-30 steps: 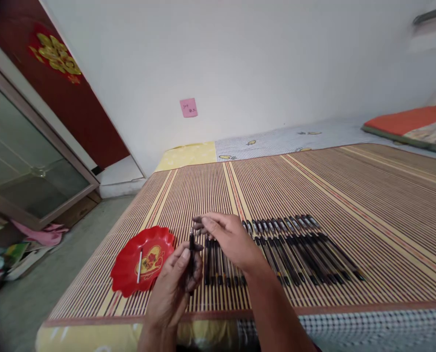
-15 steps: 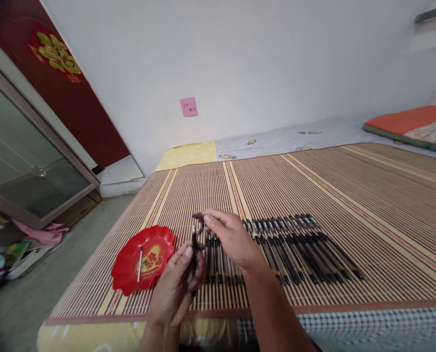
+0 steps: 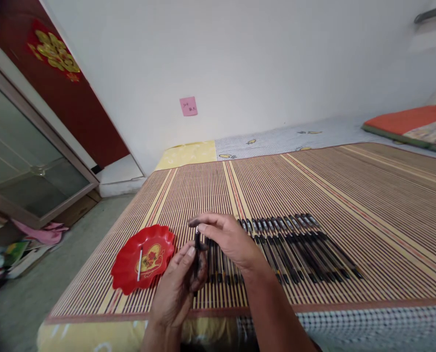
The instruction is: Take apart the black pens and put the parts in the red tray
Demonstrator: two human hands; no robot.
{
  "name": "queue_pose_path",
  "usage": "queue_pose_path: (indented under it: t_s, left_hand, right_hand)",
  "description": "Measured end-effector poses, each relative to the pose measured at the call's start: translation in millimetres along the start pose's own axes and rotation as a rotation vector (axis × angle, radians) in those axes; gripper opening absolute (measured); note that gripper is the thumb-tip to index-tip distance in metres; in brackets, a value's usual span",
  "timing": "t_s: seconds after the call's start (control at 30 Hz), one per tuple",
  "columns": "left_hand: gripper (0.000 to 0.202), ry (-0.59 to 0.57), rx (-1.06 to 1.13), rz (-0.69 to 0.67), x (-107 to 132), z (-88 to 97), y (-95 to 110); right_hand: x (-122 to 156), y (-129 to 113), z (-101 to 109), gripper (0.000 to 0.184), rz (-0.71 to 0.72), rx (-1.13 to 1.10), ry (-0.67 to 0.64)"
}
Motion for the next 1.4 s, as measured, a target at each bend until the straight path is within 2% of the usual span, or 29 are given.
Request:
queue_pose_path:
  t_s: [0.2, 0.3, 0.43, 0.53, 0.7, 0.8, 0.87, 0.97, 1.2, 1.3, 1.4]
  left_hand:
    - [0.050, 0.028, 0.028, 0.015, 0, -0.5, -1]
    - [0.054, 0.046, 0.038, 0.019, 0, -0.7, -1]
    - [0.056, 0.035, 0.032, 0.004, -1, -1.1, -1]
    - [0.052, 0.007, 0.019, -0.007, -2, -0.7, -1]
    - [0.052, -0.003, 0.024, 0.004, -1, 0.5, -3]
    - [0.053, 0.015, 0.030, 0.008, -1, 0.8, -3]
    - [0.052, 0.020, 0.030, 0.004, -1, 1.0, -3]
    - [0.052, 0.027, 0.032, 0.001, -1, 1.5, -2]
    - [0.052, 0.014, 0.026, -0.006, -3, 0.8, -3]
    - [0.053, 0.019, 0.026, 0.000, -2, 1.4, -3]
    - [0.052, 0.015, 0.023, 0.003, -2, 2.4, -4]
  right_hand:
    - [-1, 4, -3, 0.007, -0.061, -0.050, 0.024]
    - [-3, 9, -1, 0.017, -0.101, -0.033, 0.085]
    - [-4, 12, 3, 0.031, -0.051, 0.025, 0.153]
    - [-3, 9, 4, 0.025, -0.034, 0.000, 0.130]
    - [-1, 1, 0, 0.015, -0.024, 0.015, 0.004]
    - [-2, 5, 0, 0.009, -0.078, -0.011, 0.031]
    - [-3, 8, 1, 0.016, -0.114, -0.003, 0.076]
    - [-4, 9, 4, 0.025, -0.084, 0.047, 0.117]
    - [-2, 8, 3, 0.016, -0.045, 0.069, 0.006]
    - [-3, 12, 3, 0.012, -0.080, 0.047, 0.029]
    - [-4, 13, 3, 0.016, -0.094, 0.054, 0.082]
Point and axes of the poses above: each hand's wrist, its own x-axis away from the middle knuckle, its own z-axis out of the back of the hand, y = z × x, the point moved 3 cm from there along -x, towards the middle knuckle, and after that the axes turned 12 degrees about x, right-handed, at the moved point
